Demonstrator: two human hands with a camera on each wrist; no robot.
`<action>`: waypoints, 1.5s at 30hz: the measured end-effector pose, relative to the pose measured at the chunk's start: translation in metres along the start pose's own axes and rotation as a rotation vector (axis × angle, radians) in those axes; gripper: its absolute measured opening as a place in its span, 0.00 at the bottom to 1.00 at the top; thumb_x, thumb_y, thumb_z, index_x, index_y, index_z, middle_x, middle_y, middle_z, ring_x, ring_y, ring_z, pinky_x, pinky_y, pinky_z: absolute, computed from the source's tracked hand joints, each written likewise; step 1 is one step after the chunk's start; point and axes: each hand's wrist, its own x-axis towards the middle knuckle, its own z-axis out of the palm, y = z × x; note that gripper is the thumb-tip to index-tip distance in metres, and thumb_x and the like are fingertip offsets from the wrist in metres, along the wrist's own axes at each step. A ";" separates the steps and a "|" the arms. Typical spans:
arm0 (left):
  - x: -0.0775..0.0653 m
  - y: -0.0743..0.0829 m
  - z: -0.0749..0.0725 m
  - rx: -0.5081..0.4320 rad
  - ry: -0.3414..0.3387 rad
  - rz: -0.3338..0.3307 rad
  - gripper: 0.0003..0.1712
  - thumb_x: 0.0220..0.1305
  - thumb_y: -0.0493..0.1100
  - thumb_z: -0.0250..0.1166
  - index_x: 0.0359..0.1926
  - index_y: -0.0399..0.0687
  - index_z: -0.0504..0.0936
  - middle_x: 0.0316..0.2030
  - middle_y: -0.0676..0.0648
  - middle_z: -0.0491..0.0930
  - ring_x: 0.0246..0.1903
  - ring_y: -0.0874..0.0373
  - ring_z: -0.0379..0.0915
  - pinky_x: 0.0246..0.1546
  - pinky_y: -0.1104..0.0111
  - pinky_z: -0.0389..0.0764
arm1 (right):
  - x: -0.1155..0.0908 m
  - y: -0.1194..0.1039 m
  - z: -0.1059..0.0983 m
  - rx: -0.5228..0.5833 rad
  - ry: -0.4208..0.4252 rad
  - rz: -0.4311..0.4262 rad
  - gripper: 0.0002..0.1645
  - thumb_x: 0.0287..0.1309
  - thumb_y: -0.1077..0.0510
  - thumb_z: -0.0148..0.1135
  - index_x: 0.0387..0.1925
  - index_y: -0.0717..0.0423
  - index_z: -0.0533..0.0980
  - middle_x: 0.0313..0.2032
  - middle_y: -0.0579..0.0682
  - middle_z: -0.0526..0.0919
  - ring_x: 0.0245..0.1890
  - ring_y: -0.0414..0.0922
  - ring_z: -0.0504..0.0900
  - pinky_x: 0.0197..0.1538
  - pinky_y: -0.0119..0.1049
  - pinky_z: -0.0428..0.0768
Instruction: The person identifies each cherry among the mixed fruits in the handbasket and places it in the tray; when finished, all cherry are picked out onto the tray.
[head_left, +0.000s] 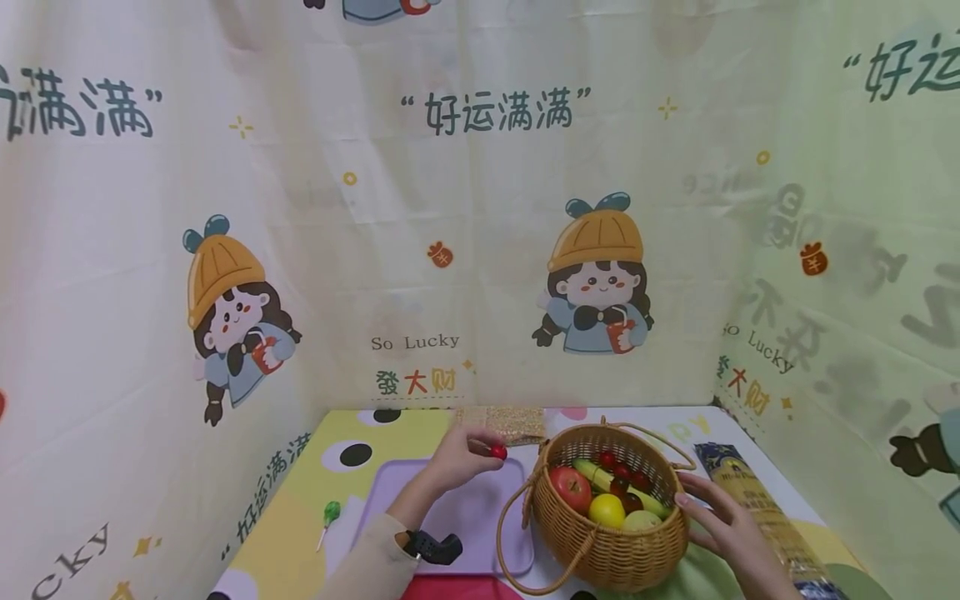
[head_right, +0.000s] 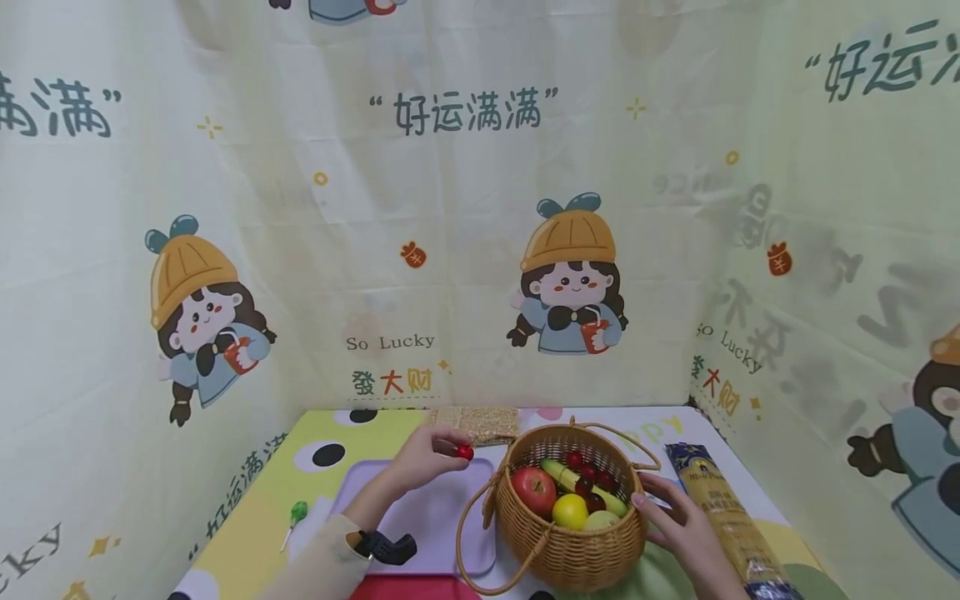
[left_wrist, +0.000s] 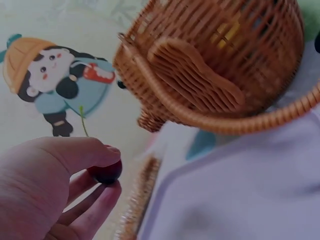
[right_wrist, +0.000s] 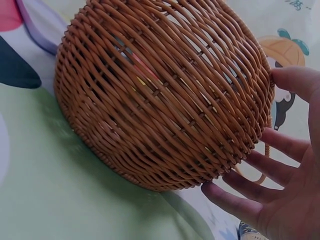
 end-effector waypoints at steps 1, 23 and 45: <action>0.000 -0.004 0.002 -0.005 0.009 0.002 0.15 0.65 0.36 0.80 0.52 0.50 0.94 0.48 0.46 0.93 0.48 0.52 0.91 0.48 0.57 0.91 | 0.000 0.000 0.000 -0.003 0.003 0.001 0.48 0.85 0.37 0.56 0.88 0.59 0.55 0.85 0.70 0.56 0.77 0.58 0.75 0.65 0.56 0.88; -0.008 -0.067 0.031 -0.005 0.081 0.021 0.16 0.59 0.29 0.80 0.49 0.36 0.93 0.40 0.42 0.94 0.38 0.59 0.90 0.42 0.73 0.87 | 0.003 0.001 0.003 0.001 0.017 0.026 0.47 0.86 0.37 0.55 0.88 0.59 0.55 0.85 0.71 0.56 0.77 0.59 0.74 0.65 0.57 0.88; -0.011 -0.040 0.015 0.067 0.140 0.006 0.19 0.61 0.38 0.82 0.53 0.45 0.93 0.51 0.40 0.92 0.53 0.41 0.89 0.51 0.58 0.90 | 0.001 0.004 0.000 0.019 0.019 0.014 0.46 0.84 0.36 0.57 0.87 0.55 0.59 0.86 0.67 0.57 0.54 0.18 0.76 0.65 0.58 0.88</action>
